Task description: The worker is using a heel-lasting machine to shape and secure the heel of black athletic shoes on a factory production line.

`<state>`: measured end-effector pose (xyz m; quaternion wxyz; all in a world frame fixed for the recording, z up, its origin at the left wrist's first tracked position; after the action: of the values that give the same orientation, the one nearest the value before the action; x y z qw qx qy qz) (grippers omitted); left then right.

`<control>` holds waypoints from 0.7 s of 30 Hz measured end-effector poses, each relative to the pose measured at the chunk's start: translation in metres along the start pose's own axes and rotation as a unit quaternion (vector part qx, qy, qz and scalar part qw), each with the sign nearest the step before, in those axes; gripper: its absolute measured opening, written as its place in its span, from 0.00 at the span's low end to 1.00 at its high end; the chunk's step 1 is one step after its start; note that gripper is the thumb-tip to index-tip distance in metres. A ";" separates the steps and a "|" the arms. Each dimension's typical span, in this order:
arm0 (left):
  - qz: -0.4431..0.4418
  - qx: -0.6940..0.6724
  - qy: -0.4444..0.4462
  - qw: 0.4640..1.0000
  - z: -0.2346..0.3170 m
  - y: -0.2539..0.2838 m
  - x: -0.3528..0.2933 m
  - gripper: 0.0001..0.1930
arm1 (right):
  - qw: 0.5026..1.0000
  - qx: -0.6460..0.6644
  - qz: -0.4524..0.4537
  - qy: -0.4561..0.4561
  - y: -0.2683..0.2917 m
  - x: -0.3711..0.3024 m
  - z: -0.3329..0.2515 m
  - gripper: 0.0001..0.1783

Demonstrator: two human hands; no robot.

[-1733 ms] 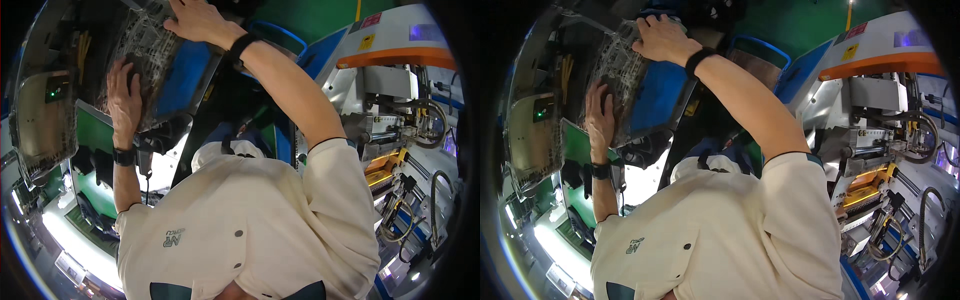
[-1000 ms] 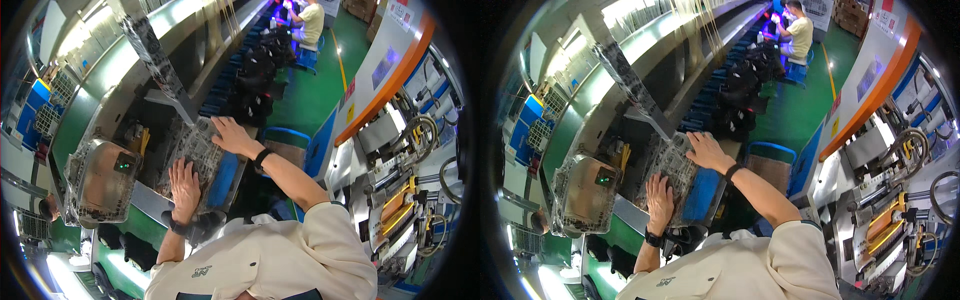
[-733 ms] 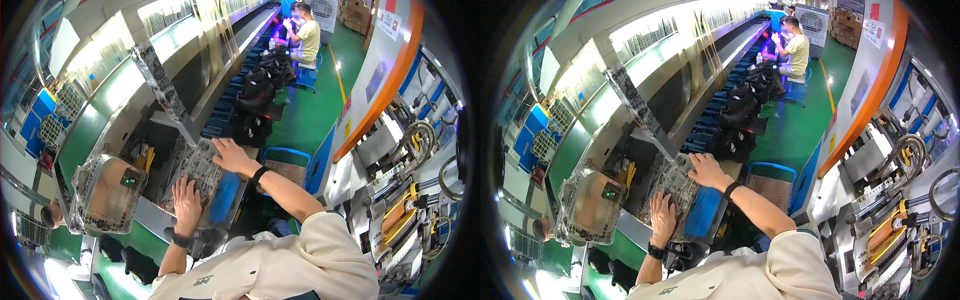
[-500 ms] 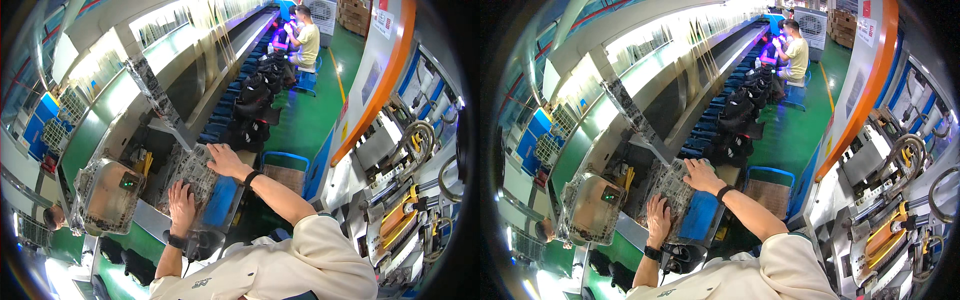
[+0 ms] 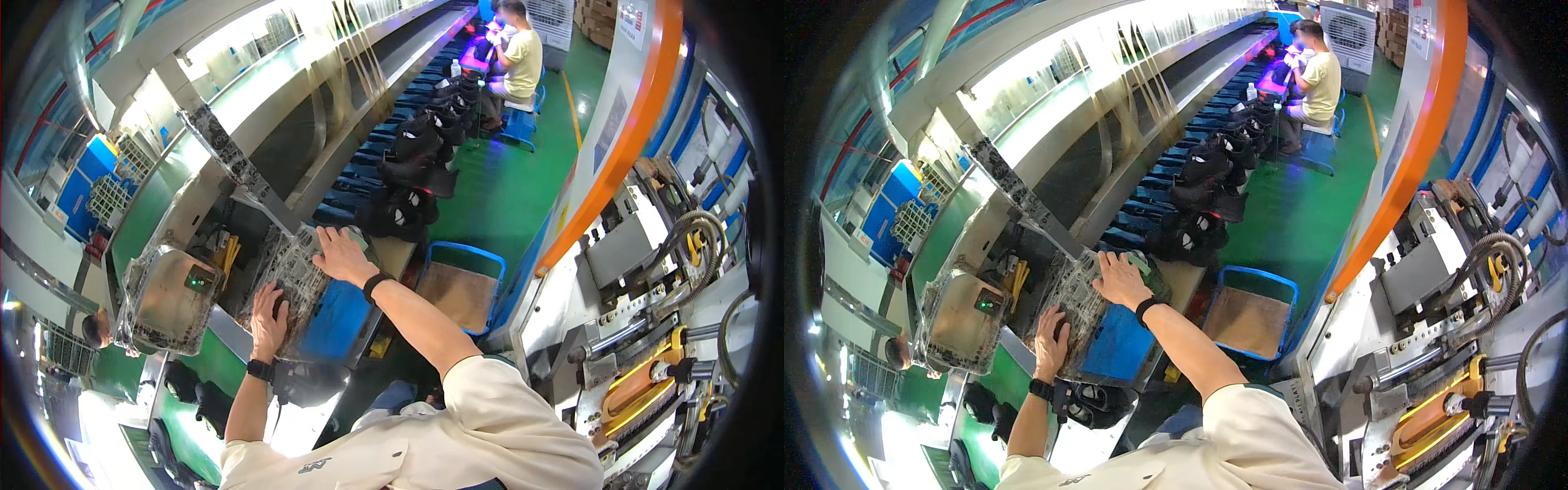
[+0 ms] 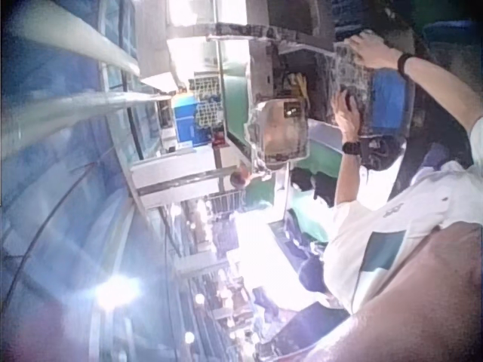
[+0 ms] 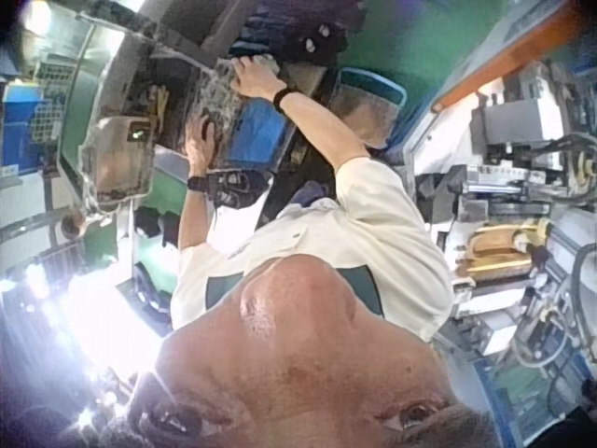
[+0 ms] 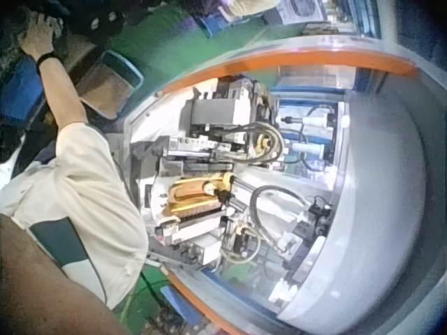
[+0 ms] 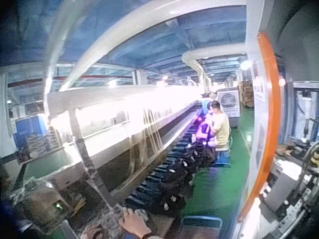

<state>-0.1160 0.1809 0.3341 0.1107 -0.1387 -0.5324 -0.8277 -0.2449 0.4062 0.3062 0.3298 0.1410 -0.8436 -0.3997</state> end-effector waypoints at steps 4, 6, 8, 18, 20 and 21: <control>-0.001 -0.006 0.011 1.000 -0.003 -0.001 -0.002 0.14 | 1.000 0.007 -0.014 0.000 -0.002 0.000 -0.002 0.41; 0.006 -0.001 0.018 1.000 -0.005 0.002 -0.002 0.13 | 1.000 0.003 -0.013 0.013 -0.003 0.002 -0.005 0.41; 0.002 -0.017 0.016 1.000 -0.003 0.002 -0.003 0.13 | 1.000 0.001 -0.008 0.006 -0.002 0.003 -0.005 0.40; 0.036 -0.038 -0.007 0.999 -0.013 -0.001 -0.005 0.15 | 0.999 -0.029 -0.042 -0.015 -0.006 0.008 -0.007 0.42; 0.039 -0.045 -0.004 0.998 -0.015 -0.003 -0.006 0.15 | 0.997 -0.035 -0.056 -0.030 -0.004 0.008 -0.009 0.42; 0.038 -0.055 -0.011 0.998 -0.015 -0.003 -0.006 0.16 | 0.997 -0.034 -0.053 -0.036 -0.004 0.008 -0.007 0.42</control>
<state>-0.1135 0.1687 0.3233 0.1279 -0.1738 -0.4821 -0.8491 -0.2460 0.3956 0.3100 0.2820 0.1600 -0.8321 -0.4499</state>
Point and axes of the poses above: each hand's wrist, its own x-axis towards the middle knuckle, its own y-axis out of the back of the hand, z = x × y, the point moved 2 cm from there along x, towards the middle knuckle, and after that the axes turned 15 degrees about y, right-handed, at the moved point
